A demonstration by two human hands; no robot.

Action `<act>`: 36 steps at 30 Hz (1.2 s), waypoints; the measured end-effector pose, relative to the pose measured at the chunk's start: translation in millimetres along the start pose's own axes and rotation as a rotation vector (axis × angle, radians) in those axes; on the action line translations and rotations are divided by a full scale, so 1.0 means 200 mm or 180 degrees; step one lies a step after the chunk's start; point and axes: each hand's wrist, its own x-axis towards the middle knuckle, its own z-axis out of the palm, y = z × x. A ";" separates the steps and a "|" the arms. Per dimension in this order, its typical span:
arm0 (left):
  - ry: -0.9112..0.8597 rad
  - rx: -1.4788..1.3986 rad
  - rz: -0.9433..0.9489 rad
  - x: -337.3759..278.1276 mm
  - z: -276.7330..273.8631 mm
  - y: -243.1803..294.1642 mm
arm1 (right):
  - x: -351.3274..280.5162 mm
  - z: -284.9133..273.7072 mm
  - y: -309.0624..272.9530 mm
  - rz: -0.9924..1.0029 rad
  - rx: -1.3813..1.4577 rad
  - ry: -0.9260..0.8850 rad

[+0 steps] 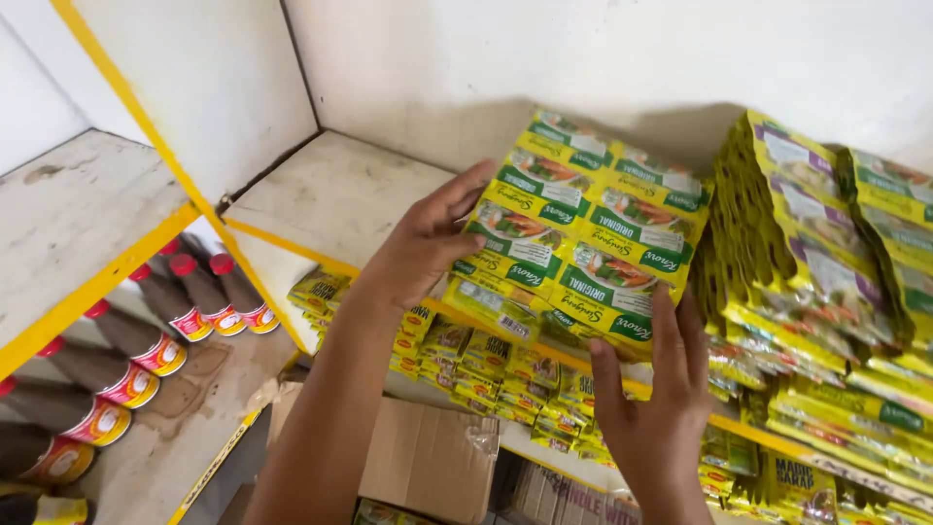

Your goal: Stocking seasoning packets onto grocery store shelves from a cardboard box.

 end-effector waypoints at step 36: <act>0.1325 0.5438 0.1327 -0.16 0.24 -0.23 | 0.05 0.20 0.13 -0.0793 -0.0698 0.0519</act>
